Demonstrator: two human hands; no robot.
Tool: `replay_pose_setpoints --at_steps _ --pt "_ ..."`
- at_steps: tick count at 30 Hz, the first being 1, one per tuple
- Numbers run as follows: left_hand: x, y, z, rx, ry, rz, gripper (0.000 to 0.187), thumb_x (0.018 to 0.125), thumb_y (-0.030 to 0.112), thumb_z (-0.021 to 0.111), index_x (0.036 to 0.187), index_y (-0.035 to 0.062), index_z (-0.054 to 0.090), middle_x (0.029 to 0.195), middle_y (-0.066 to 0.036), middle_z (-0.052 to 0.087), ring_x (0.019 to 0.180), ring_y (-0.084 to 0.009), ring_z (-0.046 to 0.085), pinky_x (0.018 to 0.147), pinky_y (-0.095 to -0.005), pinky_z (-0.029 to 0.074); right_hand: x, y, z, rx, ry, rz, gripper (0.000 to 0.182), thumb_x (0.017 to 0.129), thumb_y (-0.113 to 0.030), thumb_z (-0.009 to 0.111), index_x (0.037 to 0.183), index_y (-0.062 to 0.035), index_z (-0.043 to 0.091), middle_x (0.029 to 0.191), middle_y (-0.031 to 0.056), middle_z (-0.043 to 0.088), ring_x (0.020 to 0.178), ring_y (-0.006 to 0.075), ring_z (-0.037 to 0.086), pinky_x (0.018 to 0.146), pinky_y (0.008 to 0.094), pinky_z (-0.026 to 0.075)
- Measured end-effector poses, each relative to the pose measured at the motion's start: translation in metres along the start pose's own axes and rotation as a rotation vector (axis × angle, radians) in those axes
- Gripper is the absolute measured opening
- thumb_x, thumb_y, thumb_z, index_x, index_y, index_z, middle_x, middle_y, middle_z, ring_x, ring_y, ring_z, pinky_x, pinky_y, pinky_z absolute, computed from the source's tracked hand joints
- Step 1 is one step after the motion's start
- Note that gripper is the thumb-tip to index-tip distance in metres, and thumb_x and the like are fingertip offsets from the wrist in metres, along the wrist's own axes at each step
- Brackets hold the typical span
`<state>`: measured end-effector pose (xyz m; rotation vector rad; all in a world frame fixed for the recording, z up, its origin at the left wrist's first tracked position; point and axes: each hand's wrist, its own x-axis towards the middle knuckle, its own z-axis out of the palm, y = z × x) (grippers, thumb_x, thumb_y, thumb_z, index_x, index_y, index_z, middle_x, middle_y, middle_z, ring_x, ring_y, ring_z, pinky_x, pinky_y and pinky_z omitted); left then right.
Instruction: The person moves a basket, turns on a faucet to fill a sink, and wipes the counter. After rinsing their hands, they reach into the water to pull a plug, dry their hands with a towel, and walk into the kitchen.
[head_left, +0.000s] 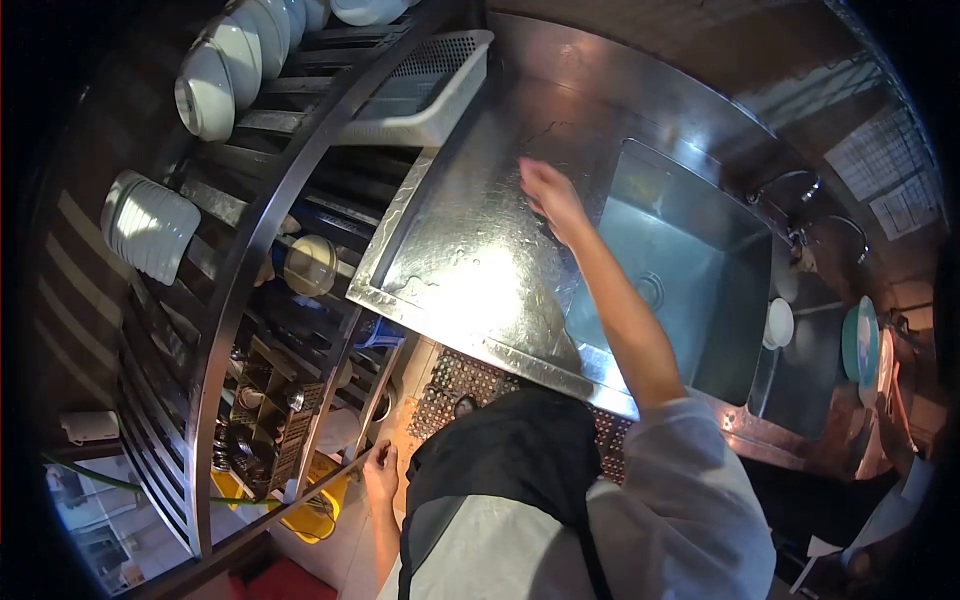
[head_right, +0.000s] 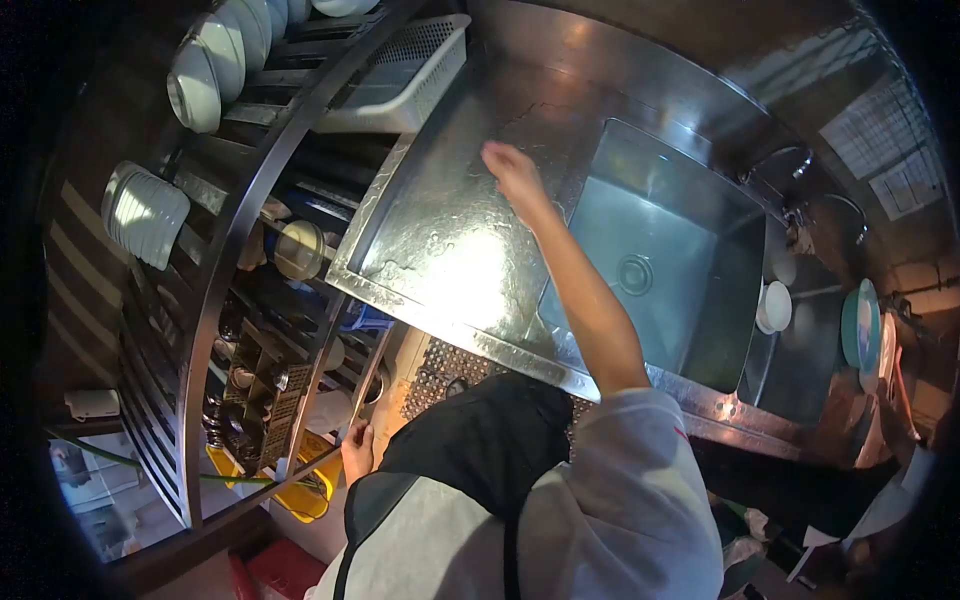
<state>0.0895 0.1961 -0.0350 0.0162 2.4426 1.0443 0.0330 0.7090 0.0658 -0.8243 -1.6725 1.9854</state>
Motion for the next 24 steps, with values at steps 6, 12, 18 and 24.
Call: replay_pose_setpoints --at_steps 6,12,18,24 --pt "0.05 0.143 0.036 0.261 0.06 0.602 0.063 0.081 0.027 0.056 0.132 0.0013 0.028 0.136 -0.019 0.028 0.127 -0.0318 0.025 0.103 -0.0405 0.019 -0.141 0.103 -0.132 -0.364 0.244 -0.019 0.027 0.084 -0.015 0.056 0.106 0.0001 0.055 0.102 0.0117 0.058 0.096 0.0191 0.055 0.081 0.0284 0.045" --pt "0.171 0.226 0.105 0.842 -0.038 0.72 0.095 0.075 0.059 0.049 0.133 -0.0071 0.014 0.141 -0.021 0.013 0.131 -0.0331 0.011 0.105 -0.0453 0.01 -0.25 0.113 -0.189 -0.333 0.566 0.011 0.022 0.082 -0.014 0.059 0.099 -0.0009 0.057 0.104 0.0083 0.056 0.1 0.018 0.051 0.082 0.0314 0.041" --pt "0.247 0.274 0.164 0.813 0.03 0.679 0.1 0.072 0.063 0.049 0.134 -0.0051 0.01 0.141 -0.022 0.011 0.131 -0.036 0.01 0.106 -0.0422 0.009 -0.308 0.115 -0.212 -0.613 0.74 -0.098 0.024 0.082 -0.018 0.057 0.097 0.0008 0.058 0.107 0.0144 0.053 0.097 0.0249 0.052 0.082 0.0331 0.039" --pt "0.223 0.396 0.307 0.625 -0.352 1.261 0.08 0.074 0.05 0.057 0.13 0.0001 0.03 0.136 -0.017 0.03 0.126 -0.031 0.028 0.104 -0.0406 0.019 -0.31 0.107 -0.175 -0.924 0.791 0.119 0.031 0.084 -0.027 0.051 0.091 0.0026 0.059 0.098 0.0182 0.056 0.091 0.0313 0.053 0.081 0.0388 0.041"
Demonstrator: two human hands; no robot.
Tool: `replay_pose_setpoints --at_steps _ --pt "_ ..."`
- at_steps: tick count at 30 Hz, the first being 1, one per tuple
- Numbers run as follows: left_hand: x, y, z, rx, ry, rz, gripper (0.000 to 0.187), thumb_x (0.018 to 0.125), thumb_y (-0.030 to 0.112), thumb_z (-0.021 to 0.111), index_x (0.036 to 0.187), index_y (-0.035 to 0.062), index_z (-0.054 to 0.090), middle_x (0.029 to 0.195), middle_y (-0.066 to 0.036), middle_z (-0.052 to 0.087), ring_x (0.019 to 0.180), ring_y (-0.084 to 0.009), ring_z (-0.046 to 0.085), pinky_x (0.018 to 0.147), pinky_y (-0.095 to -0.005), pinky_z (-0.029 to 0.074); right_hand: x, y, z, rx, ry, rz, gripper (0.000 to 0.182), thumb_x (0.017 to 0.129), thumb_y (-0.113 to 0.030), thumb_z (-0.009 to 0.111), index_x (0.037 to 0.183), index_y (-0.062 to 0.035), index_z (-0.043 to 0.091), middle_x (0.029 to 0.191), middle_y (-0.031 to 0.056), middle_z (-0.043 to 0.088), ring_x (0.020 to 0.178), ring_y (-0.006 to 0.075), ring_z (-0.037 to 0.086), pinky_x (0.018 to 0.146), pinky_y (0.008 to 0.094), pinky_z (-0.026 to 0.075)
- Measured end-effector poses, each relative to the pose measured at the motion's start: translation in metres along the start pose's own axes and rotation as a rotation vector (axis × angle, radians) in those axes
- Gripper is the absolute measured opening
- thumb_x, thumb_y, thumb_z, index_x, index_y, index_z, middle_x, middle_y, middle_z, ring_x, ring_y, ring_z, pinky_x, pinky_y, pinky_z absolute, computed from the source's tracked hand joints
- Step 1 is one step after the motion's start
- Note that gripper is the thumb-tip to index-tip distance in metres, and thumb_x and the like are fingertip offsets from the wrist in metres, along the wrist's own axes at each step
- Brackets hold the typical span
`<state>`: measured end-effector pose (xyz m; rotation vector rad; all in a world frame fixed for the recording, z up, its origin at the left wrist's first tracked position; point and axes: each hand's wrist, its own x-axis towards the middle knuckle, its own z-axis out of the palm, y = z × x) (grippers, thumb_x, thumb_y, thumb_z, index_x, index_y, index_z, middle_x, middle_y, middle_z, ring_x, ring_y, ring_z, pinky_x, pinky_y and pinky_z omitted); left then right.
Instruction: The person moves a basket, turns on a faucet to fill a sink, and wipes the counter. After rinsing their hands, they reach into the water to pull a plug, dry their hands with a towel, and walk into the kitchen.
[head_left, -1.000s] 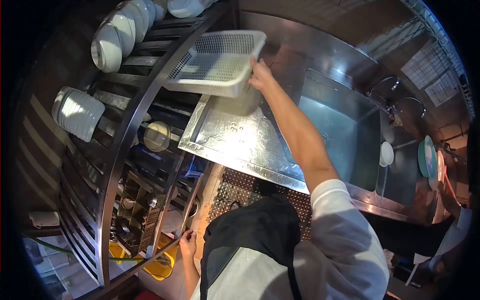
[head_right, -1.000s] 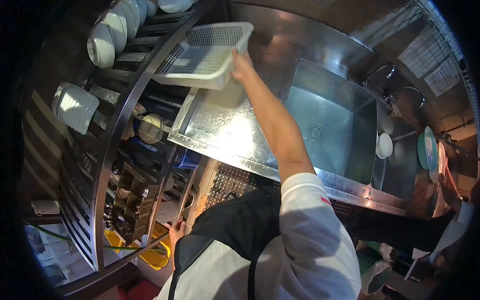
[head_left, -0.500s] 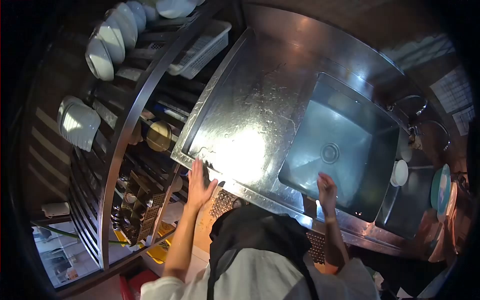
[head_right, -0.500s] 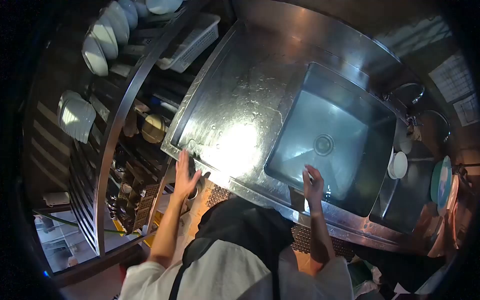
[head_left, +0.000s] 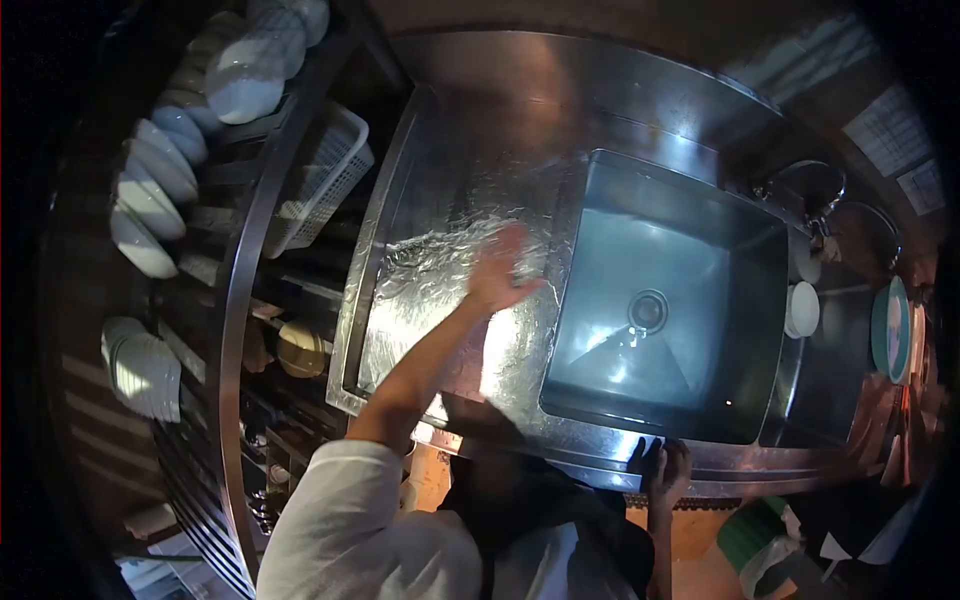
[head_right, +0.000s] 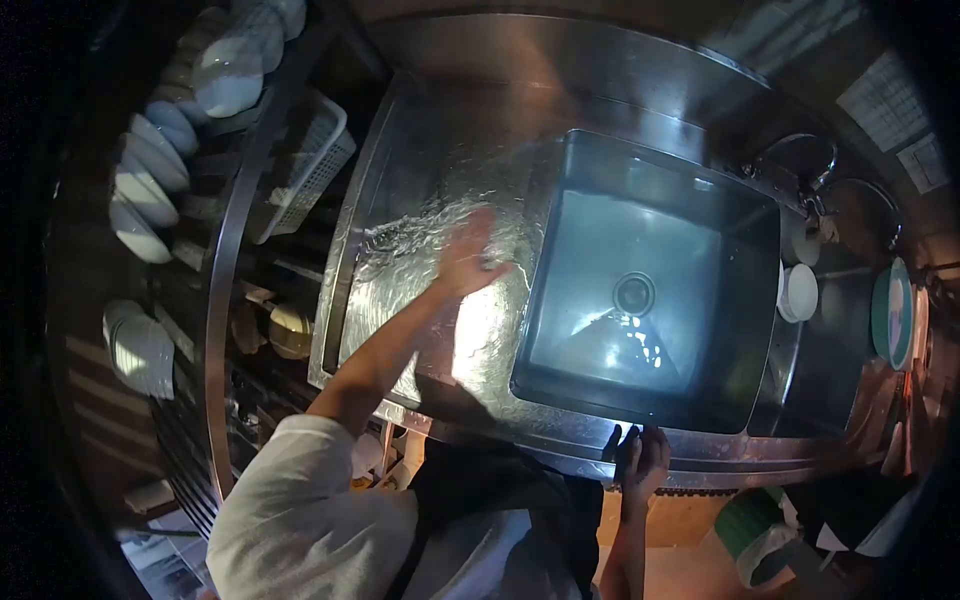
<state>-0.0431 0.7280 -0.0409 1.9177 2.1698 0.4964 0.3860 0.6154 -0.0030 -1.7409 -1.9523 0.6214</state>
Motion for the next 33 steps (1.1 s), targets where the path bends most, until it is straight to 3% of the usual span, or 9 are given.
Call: replay_pose_setpoints --at_steps 4,7,9,12,16,22,26,30,33 --pt "0.049 0.049 0.04 -0.542 -0.305 0.459 0.076 0.074 0.037 0.064 0.133 0.0063 0.027 0.137 -0.017 0.026 0.128 -0.0284 0.024 0.104 -0.0406 0.021 0.013 -0.01 0.005 -0.044 0.046 0.106 0.033 0.085 -0.027 0.049 0.087 0.0044 0.058 0.092 0.0178 0.058 0.089 0.0286 0.055 0.079 0.0361 0.042" --pt "0.081 -0.063 0.037 -0.326 0.189 0.31 0.073 0.071 0.033 0.066 0.13 0.0066 0.033 0.133 -0.016 0.034 0.124 -0.0304 0.03 0.103 -0.0401 0.024 0.019 -0.023 0.011 0.109 0.158 0.159 0.029 0.085 -0.023 0.052 0.085 0.006 0.057 0.084 0.013 0.058 0.089 0.0219 0.055 0.077 0.0315 0.042" --pt "0.104 -0.123 -0.028 0.01 0.329 -0.087 0.073 0.076 0.038 0.058 0.131 0.0009 0.029 0.133 -0.02 0.032 0.125 -0.0333 0.027 0.104 -0.0409 0.019 0.017 -0.027 0.01 0.136 0.14 0.326 0.029 0.084 -0.023 0.054 0.086 0.0064 0.057 0.091 0.0136 0.055 0.087 0.0234 0.055 0.079 0.0318 0.041" --pt "0.153 -0.214 -0.022 0.157 0.367 -0.08 0.077 0.076 0.051 0.054 0.129 -0.0001 0.032 0.134 -0.02 0.031 0.125 -0.0326 0.027 0.104 -0.039 0.019 0.015 -0.008 0.014 -0.055 0.151 0.173 0.025 0.082 -0.024 0.054 0.086 0.0007 0.058 0.09 0.0146 0.057 0.088 0.0291 0.054 0.079 0.0361 0.041" --pt "0.216 -0.089 -0.02 -0.036 -0.004 -0.149 0.064 0.075 0.057 0.052 0.111 0.004 0.053 0.119 -0.018 0.049 0.113 -0.0297 0.044 0.096 -0.0383 0.033 0.014 -0.004 0.011 -0.181 0.108 0.149 0.027 0.082 -0.026 0.053 0.085 0.0001 0.059 0.088 0.0152 0.058 0.087 0.0299 0.054 0.079 0.0375 0.041" --pt "0.214 0.049 0.063 -0.55 -0.043 0.557 0.06 0.078 0.04 0.059 0.124 0.0066 0.041 0.127 -0.018 0.041 0.118 -0.0305 0.038 0.099 -0.0385 0.03 0.004 0.012 0.015 -0.147 0.184 0.152 0.026 0.083 -0.023 0.05 0.083 0.0017 0.059 0.085 0.0152 0.059 0.08 0.0299 0.055 0.075 0.0377 0.043" --pt "0.238 -0.082 -0.013 -0.249 0.202 -0.045 0.04 0.076 0.037 0.06 0.09 -0.0003 0.058 0.08 -0.017 0.06 0.078 -0.0317 0.059 0.071 -0.0376 0.047 0.001 0.015 0.014 -0.079 0.24 0.184 0.024 0.083 -0.021 0.051 0.081 0.0012 0.06 0.083 0.0151 0.06 0.078 0.0293 0.056 0.074 0.0371 0.044" --pt "0.237 -0.219 -0.017 0.32 0.649 -0.241 0.059 0.075 0.054 0.048 0.104 0.0033 0.057 0.1 -0.019 0.059 0.093 -0.0328 0.056 0.086 -0.041 0.041 -0.001 0.017 0.014 -0.022 0.268 0.245 0.022 0.082 -0.02 0.052 0.081 -0.0003 0.06 0.083 0.013 0.061 0.078 0.0269 0.057 0.073 0.0362 0.044" --pt "0.26 -0.151 -0.001 0.209 0.036 -0.318 0.071 0.077 0.056 0.045 0.125 0.005 0.038 0.117 -0.021 0.05 0.106 -0.0334 0.049 0.092 -0.0404 0.037 0.008 0.0 0.01 -0.048 0.225 0.201 0.02 0.081 -0.02 0.053 0.08 -0.0014 0.06 0.083 0.0117 0.062 0.08 0.0258 0.056 0.074 0.0355 0.044"
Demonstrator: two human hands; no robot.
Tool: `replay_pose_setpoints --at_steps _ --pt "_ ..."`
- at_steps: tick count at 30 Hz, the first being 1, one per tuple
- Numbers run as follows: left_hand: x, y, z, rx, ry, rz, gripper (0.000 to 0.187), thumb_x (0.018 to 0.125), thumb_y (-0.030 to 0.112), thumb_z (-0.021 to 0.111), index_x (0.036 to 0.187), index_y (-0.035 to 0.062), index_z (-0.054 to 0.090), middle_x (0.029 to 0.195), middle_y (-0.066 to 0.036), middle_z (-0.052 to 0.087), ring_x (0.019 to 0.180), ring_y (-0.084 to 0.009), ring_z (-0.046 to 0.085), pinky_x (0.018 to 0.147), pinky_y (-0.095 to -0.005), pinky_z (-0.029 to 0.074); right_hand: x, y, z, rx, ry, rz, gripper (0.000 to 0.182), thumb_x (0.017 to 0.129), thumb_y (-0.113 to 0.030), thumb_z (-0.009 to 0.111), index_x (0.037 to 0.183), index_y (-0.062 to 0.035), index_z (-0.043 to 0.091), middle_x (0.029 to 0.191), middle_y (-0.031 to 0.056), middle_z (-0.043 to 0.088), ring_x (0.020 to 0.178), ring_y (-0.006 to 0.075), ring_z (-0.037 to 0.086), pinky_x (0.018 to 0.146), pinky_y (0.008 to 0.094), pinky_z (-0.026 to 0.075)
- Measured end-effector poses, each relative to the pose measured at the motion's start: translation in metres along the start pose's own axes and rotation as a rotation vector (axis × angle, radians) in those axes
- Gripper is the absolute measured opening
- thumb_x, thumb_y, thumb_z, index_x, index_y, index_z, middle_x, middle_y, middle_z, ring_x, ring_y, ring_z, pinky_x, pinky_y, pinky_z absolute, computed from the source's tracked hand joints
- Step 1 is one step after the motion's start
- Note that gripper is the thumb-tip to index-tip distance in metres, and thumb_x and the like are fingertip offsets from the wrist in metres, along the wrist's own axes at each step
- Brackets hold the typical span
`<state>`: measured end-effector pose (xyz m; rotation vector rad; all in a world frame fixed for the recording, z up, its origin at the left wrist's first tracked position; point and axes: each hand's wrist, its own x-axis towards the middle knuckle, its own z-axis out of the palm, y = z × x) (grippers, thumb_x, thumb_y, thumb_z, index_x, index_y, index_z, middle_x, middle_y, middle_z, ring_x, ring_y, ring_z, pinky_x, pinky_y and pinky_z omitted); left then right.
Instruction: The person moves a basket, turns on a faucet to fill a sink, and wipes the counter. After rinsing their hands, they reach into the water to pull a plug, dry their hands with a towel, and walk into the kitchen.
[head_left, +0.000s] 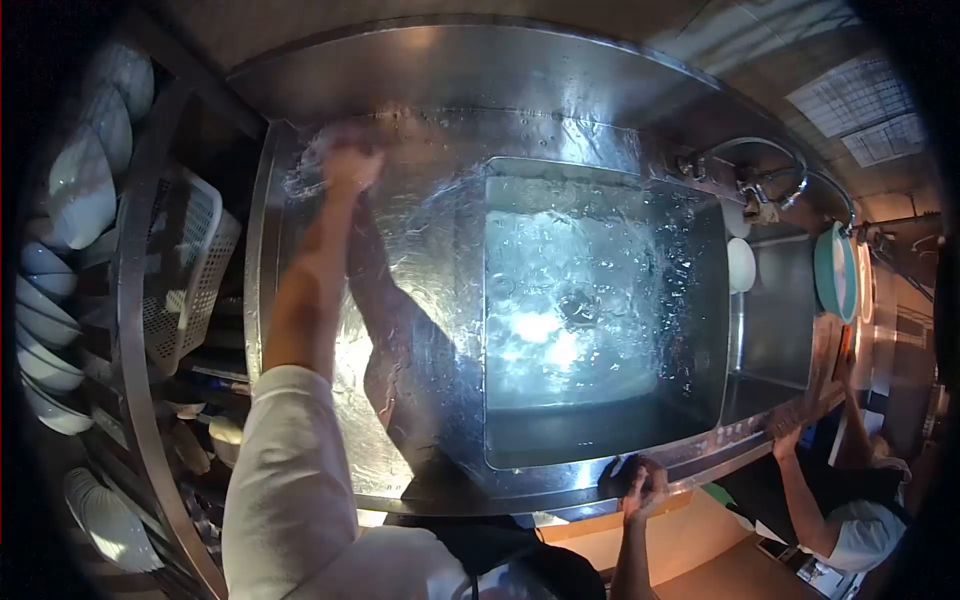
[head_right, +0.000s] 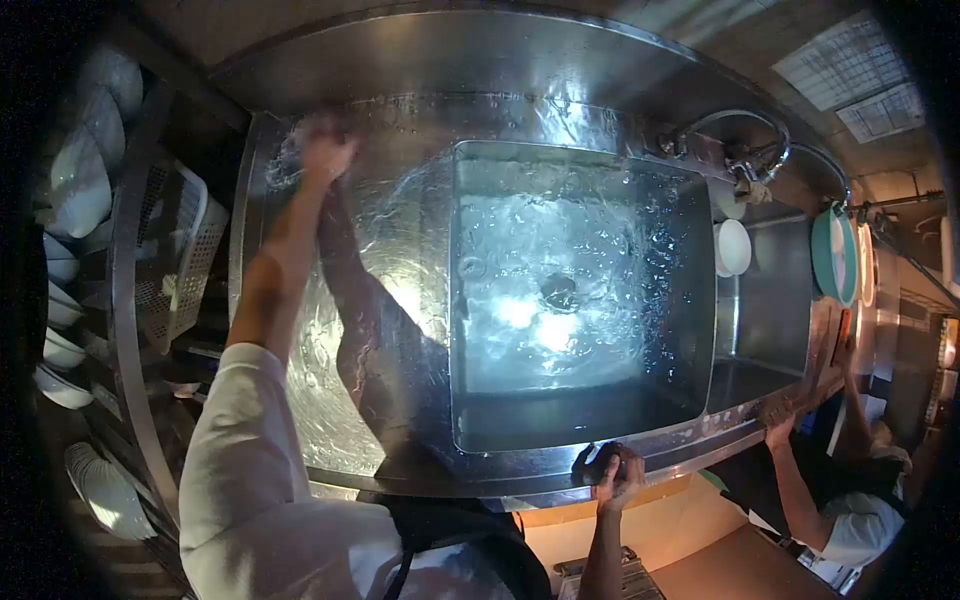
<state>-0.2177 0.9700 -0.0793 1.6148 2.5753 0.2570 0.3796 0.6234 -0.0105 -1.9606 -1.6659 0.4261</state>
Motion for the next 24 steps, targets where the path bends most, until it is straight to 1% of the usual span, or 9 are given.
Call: replay_pose_setpoints --at_steps 3,4,5,6,11,16,17,19,24 --pt "-0.024 0.138 0.02 -0.248 0.069 0.307 0.066 0.075 0.055 0.049 0.115 0.0027 0.05 0.113 -0.02 0.053 0.107 -0.0337 0.049 0.093 -0.0396 0.037 -0.001 0.002 0.0 -0.015 0.018 -0.043 0.018 0.08 -0.016 0.052 0.079 0.0001 0.059 0.081 0.0124 0.061 0.076 0.0272 0.056 0.072 0.0355 0.044" --pt "-0.029 0.183 0.013 -0.295 -0.341 0.416 0.069 0.075 0.053 0.051 0.12 0.0017 0.044 0.121 -0.02 0.047 0.113 -0.0342 0.044 0.097 -0.0388 0.033 -0.002 0.003 0.001 -0.022 0.027 -0.046 0.016 0.079 -0.014 0.052 0.079 0.0006 0.059 0.08 0.0131 0.061 0.075 0.028 0.057 0.071 0.0358 0.044" --pt "-0.037 0.222 0.063 -0.431 -0.012 0.675 0.069 0.076 0.053 0.051 0.122 0.002 0.042 0.126 -0.021 0.041 0.117 -0.032 0.04 0.098 -0.0382 0.032 -0.003 0.005 0.001 -0.003 0.048 -0.054 0.014 0.078 -0.012 0.053 0.078 0.0009 0.059 0.079 0.0135 0.061 0.074 0.0285 0.057 0.07 0.0358 0.044" --pt "-0.054 0.26 0.084 -0.543 0.036 0.811 0.062 0.077 0.049 0.052 0.119 0.004 0.044 0.129 -0.018 0.038 0.119 -0.0305 0.037 0.096 -0.0386 0.033 -0.003 0.004 0.001 -0.007 0.056 -0.052 0.014 0.078 -0.011 0.053 0.077 0.001 0.059 0.079 0.0137 0.061 0.074 0.0286 0.056 0.07 0.0356 0.044" --pt "-0.161 0.307 0.027 -0.766 -0.419 1.045 0.024 0.082 0.024 0.052 0.095 0.0048 0.058 0.088 -0.015 0.061 0.089 -0.0319 0.056 0.078 -0.0399 0.043 -0.004 0.003 -0.003 0.001 0.068 -0.055 0.012 0.077 -0.01 0.056 0.077 0.0013 0.06 0.075 0.0134 0.06 0.071 0.0276 0.056 0.067 0.0349 0.044" --pt "-0.223 0.172 0.013 -1.146 -0.397 0.604 0.026 0.067 -0.01 0.043 0.087 0.0015 0.056 0.086 -0.012 0.062 0.086 -0.0266 0.059 0.075 -0.0339 0.045 -0.005 -0.002 0.0 0.115 0.1 0.052 0.016 0.079 -0.013 0.055 0.074 0.0005 0.062 0.07 0.013 0.061 0.068 0.0251 0.058 0.065 0.0339 0.044" --pt "-0.232 0.136 0.009 -0.956 -0.143 0.673 0.036 0.067 -0.013 0.041 0.096 0.0024 0.056 0.098 -0.013 0.06 0.094 -0.0256 0.057 0.082 -0.0318 0.044 -0.005 0.007 0.001 0.031 0.078 -0.016 0.017 0.079 -0.014 0.057 0.075 0.001 0.063 0.071 0.0131 0.061 0.068 0.0229 0.059 0.063 0.0326 0.045" --pt "-0.253 0.09 -0.007 -0.894 0.035 0.37 0.043 0.068 -0.013 0.039 0.106 0.0019 0.053 0.107 -0.017 0.055 0.103 -0.0286 0.052 0.087 -0.0331 0.041 0.003 -0.028 -0.01 0.081 -0.018 0.265 0.014 0.076 -0.013 0.061 0.078 0.001 0.062 0.072 0.0127 0.06 0.062 0.0221 0.056 0.058 0.0314 0.043" --pt "-0.311 0.014 -0.037 -0.365 -0.113 0.077 0.06 0.081 0.03 0.049 0.131 0.0025 0.029 0.138 -0.018 0.025 0.129 -0.0319 0.019 0.103 -0.0484 0.013 0.076 -0.029 0.013 0.368 0.11 0.081 0.019 0.083 -0.015 0.057 0.087 0.0027 0.059 0.073 0.0042 0.057 0.069 0.0085 0.052 0.064 0.0216 0.042"
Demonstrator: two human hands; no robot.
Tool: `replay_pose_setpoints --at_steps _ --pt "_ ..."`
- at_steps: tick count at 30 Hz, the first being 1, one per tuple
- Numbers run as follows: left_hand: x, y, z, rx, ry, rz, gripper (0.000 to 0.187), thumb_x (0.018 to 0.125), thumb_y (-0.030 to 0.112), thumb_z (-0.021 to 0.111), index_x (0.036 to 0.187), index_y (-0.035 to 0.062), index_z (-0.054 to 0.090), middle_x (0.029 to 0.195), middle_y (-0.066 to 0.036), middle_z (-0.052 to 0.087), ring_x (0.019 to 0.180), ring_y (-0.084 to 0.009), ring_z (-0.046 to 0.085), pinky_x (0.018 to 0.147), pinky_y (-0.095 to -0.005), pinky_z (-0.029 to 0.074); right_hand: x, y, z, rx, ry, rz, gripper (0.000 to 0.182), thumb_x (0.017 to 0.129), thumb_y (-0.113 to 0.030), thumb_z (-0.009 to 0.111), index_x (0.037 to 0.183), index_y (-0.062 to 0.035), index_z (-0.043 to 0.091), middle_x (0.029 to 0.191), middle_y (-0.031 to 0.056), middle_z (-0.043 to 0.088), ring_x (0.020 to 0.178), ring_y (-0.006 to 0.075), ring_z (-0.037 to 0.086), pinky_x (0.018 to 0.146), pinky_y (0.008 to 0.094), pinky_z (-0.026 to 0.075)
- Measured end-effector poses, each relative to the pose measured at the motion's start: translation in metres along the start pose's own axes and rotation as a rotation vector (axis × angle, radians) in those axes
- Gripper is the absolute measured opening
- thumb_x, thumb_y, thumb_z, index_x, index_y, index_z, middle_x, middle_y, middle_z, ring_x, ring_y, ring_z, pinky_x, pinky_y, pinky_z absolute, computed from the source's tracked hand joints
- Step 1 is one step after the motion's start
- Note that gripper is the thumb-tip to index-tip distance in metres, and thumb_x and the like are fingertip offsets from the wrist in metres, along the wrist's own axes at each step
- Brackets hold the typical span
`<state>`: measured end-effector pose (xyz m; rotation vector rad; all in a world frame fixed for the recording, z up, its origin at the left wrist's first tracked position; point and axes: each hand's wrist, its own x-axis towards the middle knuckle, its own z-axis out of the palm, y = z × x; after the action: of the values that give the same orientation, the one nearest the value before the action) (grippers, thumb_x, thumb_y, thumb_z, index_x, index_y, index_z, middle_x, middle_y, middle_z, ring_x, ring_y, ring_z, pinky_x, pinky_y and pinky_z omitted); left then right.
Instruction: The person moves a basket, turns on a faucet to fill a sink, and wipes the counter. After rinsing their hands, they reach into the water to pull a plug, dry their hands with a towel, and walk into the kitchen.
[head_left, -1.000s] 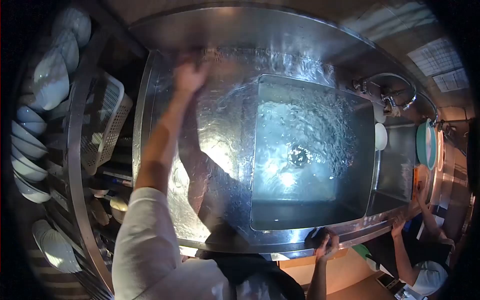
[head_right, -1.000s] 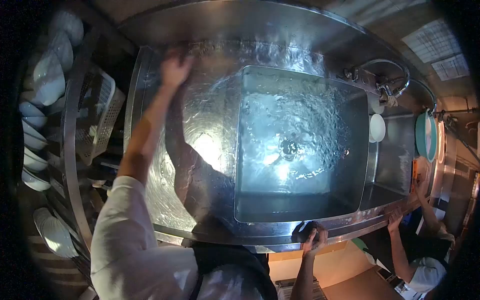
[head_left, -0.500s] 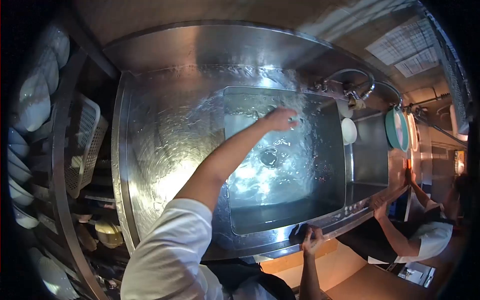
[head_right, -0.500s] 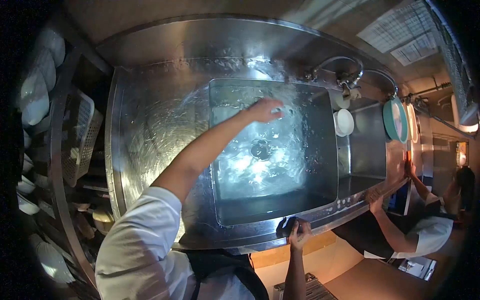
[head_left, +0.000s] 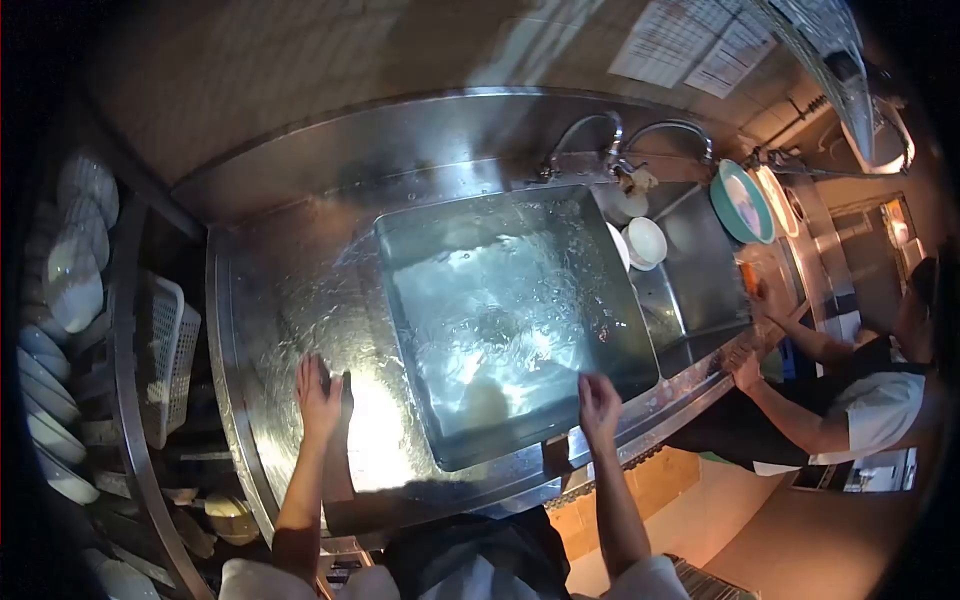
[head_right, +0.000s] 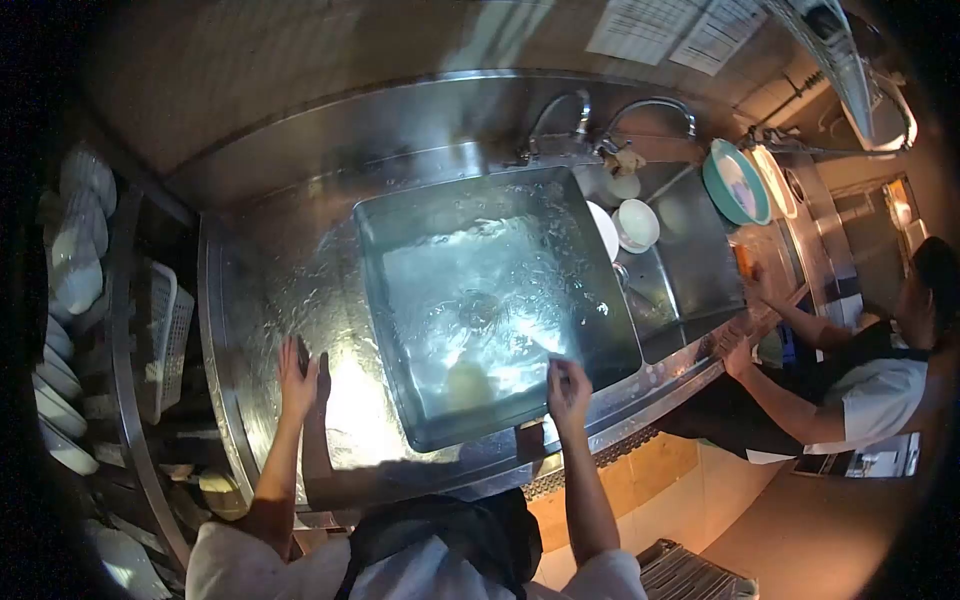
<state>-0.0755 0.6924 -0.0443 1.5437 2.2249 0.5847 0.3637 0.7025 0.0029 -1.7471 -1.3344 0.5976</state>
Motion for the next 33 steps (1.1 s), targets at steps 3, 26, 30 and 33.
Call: replay_pose_setpoints --at_steps 3,26,30,33 --pt "-0.023 0.033 0.004 0.152 -0.014 -0.12 0.072 0.079 0.036 0.051 0.134 0.0016 0.021 0.142 -0.015 0.014 0.132 -0.0293 0.008 0.104 -0.0502 0.007 0.096 -0.028 0.019 0.138 -0.019 -0.065 0.024 0.086 -0.018 0.052 0.094 0.002 0.061 0.079 0.0082 0.062 0.075 0.0108 0.055 0.067 0.0235 0.043" --pt "-0.02 0.038 0.027 0.375 0.143 -0.103 0.071 0.077 0.037 0.047 0.137 0.0113 0.019 0.144 -0.007 0.016 0.133 -0.0259 0.01 0.105 -0.048 0.007 0.385 -0.014 0.159 1.881 -0.327 0.984 0.045 0.094 -0.028 0.027 0.117 0.0093 0.034 0.119 0.0253 0.044 0.111 0.0372 0.045 0.09 0.0451 0.041" --pt "-0.022 0.034 0.03 0.361 0.163 -0.095 0.067 0.078 0.033 0.047 0.136 0.012 0.021 0.143 -0.007 0.018 0.133 -0.0257 0.012 0.105 -0.048 0.007 0.398 0.003 0.19 1.637 -0.367 0.863 0.031 0.093 -0.021 0.034 0.099 0.0073 0.046 0.096 0.0196 0.058 0.095 0.0279 0.057 0.074 0.0347 0.052" --pt "-0.021 0.035 0.029 0.358 0.152 -0.115 0.066 0.078 0.032 0.047 0.136 0.0127 0.022 0.143 -0.007 0.019 0.132 -0.0256 0.013 0.105 -0.0484 0.008 0.409 0.027 0.213 1.612 -0.603 0.841 0.021 0.091 -0.019 0.041 0.091 0.0007 0.049 0.078 0.0117 0.06 0.073 0.0223 0.062 0.066 0.0368 0.053"
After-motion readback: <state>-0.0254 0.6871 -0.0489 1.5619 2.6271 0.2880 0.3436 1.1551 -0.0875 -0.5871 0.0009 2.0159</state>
